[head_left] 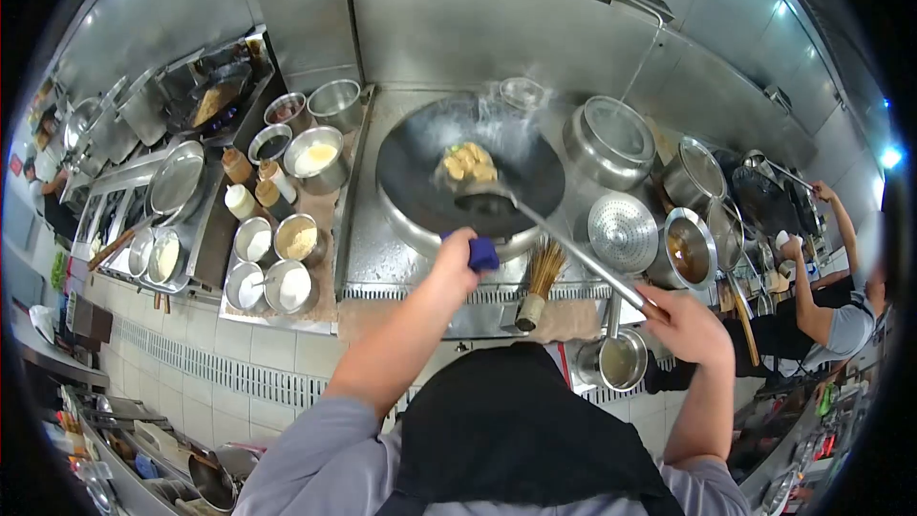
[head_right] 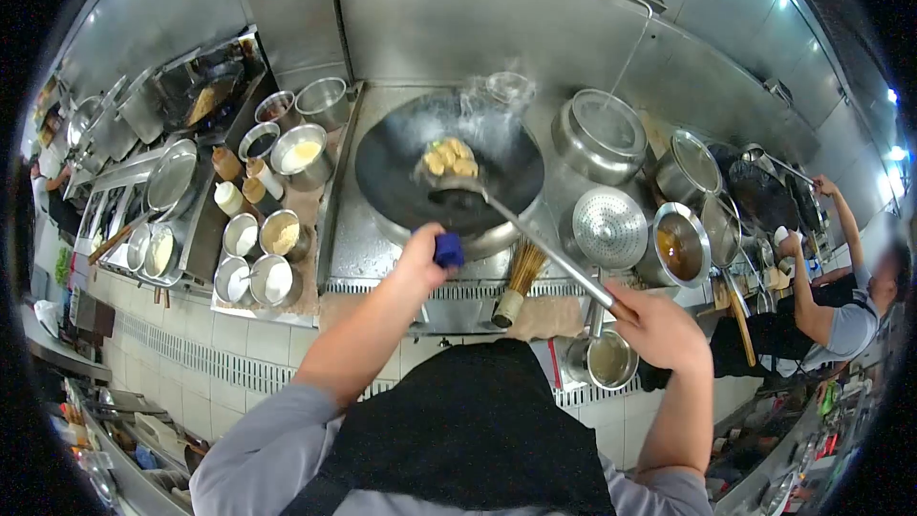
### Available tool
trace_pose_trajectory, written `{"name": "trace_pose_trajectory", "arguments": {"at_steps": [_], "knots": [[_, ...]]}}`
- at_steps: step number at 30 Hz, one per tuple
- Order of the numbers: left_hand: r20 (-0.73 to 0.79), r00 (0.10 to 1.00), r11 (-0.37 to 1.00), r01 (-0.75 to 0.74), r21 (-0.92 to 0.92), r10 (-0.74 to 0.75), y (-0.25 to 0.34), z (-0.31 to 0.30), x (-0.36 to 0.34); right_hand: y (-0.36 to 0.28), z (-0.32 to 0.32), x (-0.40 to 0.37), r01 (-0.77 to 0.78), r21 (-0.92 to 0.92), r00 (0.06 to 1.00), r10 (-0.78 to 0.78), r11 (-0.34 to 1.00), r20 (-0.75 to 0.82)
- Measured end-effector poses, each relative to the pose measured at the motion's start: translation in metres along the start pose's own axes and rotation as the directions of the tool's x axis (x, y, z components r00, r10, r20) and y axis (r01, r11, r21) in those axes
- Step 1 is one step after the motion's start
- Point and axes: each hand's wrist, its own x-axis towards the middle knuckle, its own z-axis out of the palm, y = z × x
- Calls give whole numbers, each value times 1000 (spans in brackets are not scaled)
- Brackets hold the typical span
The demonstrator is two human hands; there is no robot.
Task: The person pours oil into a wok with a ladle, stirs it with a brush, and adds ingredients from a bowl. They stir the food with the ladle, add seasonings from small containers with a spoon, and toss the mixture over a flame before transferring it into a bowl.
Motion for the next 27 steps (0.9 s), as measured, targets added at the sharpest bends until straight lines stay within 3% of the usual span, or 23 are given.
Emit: {"name": "trace_pose_trajectory", "arguments": {"at_steps": [2, 4, 6, 9, 11, 12, 14, 15, 16, 17, 21, 22, 24, 25, 27], "knots": [[47, 999, 999, 15, -32, -14, 2, 3, -20, 0, -5, 6, -53, -19, 996, 54, 998, 68], [-21, 997, 997, 80, -7, -80, 14, 12, -33, 9, 8, 28, 30, 51, 999, -31, 998, 20], [1, 999, 998, 51, 29, -51, 17, 2, -2, 7, 33, 63, 79, -96, 996, -84, 992, -41], [-5, 1000, 997, -12, 74, 12, -12, -38, 28, 9, 76, 94, 121, -163, 981, -143, 979, -133], [-76, 997, 978, 34, 207, -18, -35, -64, 23, -5, 88, 92, 5, -250, 969, -66, 968, -239], [-102, 995, 969, 47, 243, -23, -35, -61, 1, -7, 88, 89, 10, -247, 966, -73, 969, -247], [2, 997, 986, -79, 146, 80, -38, -53, -2, -5, 80, 77, 31, -262, 965, -97, 965, -244], [7, 999, 993, -53, 102, 53, -31, -48, 4, 2, 78, 72, 85, -257, 954, -153, 963, -257], [7, 1000, 998, -21, 60, 21, -21, -41, 13, -12, 62, 62, 25, -220, 979, -68, 975, -190], [-125, 992, 994, 33, 99, -21, -3, -16, -10, -15, 53, 52, 53, -208, 985, -85, 977, -152], [77, 995, 988, 47, 148, -59, 19, -3, -25, -12, 31, 48, 75, -224, 995, -87, 972, -44], [-38, 998, 993, 50, 111, -46, 25, 9, -33, -9, 38, 53, 70, -215, 997, -78, 974, -30], [19, 999, 988, 38, 148, -42, 25, -8, -3, 0, 63, 82, 82, -302, 989, -116, 950, -97], [19, 999, 987, 41, 157, -44, 18, -15, 2, -5, 76, 93, 12, -330, 989, -59, 944, -132], [-22, 999, 987, -42, 156, 45, -7, -38, 6, 0, 104, 101, -10, -311, 979, -55, 950, -198]]}}
